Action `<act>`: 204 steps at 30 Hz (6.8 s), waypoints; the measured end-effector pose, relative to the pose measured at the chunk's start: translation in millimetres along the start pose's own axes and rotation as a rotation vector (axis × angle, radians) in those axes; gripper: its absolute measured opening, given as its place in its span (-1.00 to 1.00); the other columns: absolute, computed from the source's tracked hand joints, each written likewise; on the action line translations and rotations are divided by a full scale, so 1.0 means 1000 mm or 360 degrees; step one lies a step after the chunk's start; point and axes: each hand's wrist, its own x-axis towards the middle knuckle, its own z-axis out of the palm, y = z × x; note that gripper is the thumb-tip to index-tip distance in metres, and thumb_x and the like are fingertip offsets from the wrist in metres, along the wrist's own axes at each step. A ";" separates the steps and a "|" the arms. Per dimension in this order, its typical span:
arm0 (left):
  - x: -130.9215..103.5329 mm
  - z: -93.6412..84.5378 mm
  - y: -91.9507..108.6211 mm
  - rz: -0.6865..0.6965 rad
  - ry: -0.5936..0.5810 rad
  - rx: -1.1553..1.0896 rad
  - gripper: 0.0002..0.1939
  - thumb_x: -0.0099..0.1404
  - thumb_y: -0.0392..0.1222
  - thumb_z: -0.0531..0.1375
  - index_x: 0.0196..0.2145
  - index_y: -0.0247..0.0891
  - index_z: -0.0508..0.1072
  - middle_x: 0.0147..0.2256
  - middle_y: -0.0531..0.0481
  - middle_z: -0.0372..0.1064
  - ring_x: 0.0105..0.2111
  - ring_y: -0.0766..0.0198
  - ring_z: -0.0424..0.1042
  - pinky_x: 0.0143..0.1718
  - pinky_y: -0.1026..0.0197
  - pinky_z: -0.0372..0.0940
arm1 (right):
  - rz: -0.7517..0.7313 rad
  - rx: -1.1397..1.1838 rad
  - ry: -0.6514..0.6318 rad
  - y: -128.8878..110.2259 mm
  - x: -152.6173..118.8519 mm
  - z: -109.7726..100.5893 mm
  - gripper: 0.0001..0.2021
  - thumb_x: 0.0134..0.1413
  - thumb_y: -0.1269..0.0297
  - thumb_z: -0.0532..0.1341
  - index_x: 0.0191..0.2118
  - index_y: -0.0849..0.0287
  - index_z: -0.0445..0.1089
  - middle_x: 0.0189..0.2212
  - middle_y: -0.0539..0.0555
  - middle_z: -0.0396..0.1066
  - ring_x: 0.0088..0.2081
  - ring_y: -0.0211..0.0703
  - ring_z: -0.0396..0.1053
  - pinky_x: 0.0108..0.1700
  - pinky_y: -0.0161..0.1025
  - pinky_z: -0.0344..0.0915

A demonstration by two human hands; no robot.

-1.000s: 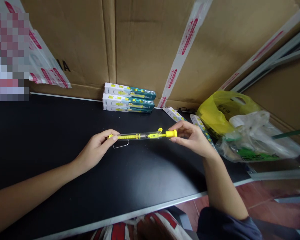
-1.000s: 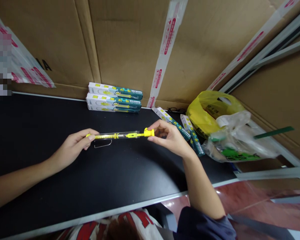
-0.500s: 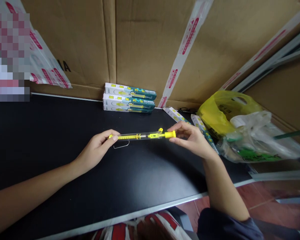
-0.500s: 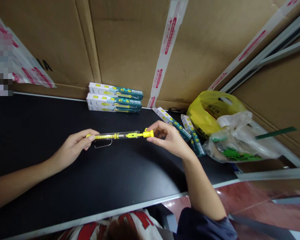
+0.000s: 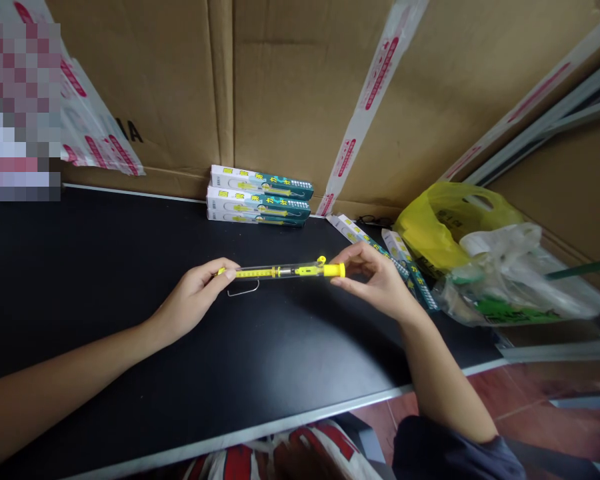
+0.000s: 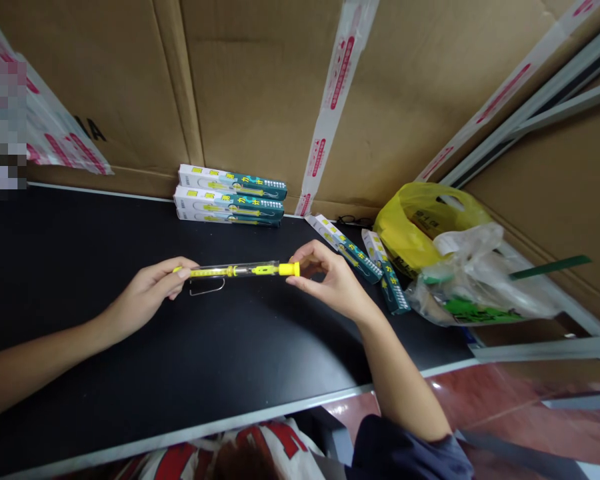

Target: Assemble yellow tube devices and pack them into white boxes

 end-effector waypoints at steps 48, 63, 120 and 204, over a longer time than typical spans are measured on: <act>0.000 0.001 -0.001 0.0001 -0.0027 -0.0075 -0.68 0.37 0.06 0.05 -0.26 -0.23 0.42 -0.53 0.15 0.06 -0.51 0.35 0.08 -0.43 0.24 0.02 | 0.0014 -0.0077 -0.0088 0.001 0.002 0.007 -0.75 0.24 0.07 0.17 -0.28 0.17 0.27 -0.44 -0.02 0.32 -0.44 -0.29 0.30 -0.39 -0.34 0.23; -0.002 0.001 0.003 -0.0005 -0.0052 0.0006 -0.66 0.37 0.07 0.04 -0.26 -0.25 0.42 -0.55 0.15 0.03 -0.52 0.34 0.06 -0.46 0.24 0.01 | 0.0168 -0.0185 -0.0181 -0.001 0.004 0.017 -0.56 0.34 -0.04 -0.05 -0.45 0.16 0.23 -0.54 -0.02 0.28 -0.51 -0.29 0.28 -0.42 -0.33 0.20; -0.002 0.003 -0.003 -0.0080 -0.0020 -0.0224 -0.66 0.36 0.08 0.07 -0.24 -0.25 0.43 -0.57 0.15 0.03 -0.56 0.36 0.06 -0.52 0.25 0.01 | -0.0087 -0.0184 -0.0077 -0.003 0.001 0.011 -0.79 0.21 0.17 0.21 -0.10 0.13 0.33 -0.30 0.04 0.37 -0.36 -0.25 0.32 -0.33 -0.31 0.31; -0.001 0.003 -0.003 -0.0095 0.0010 -0.0246 -0.68 0.33 0.05 0.09 -0.25 -0.27 0.44 -0.58 0.15 0.05 -0.56 0.36 0.07 -0.53 0.26 0.02 | 0.0092 0.0482 -0.0057 0.009 0.007 0.009 -0.77 0.07 0.18 0.34 -0.29 0.19 0.34 -0.40 -0.01 0.37 -0.46 -0.34 0.32 -0.45 -0.35 0.27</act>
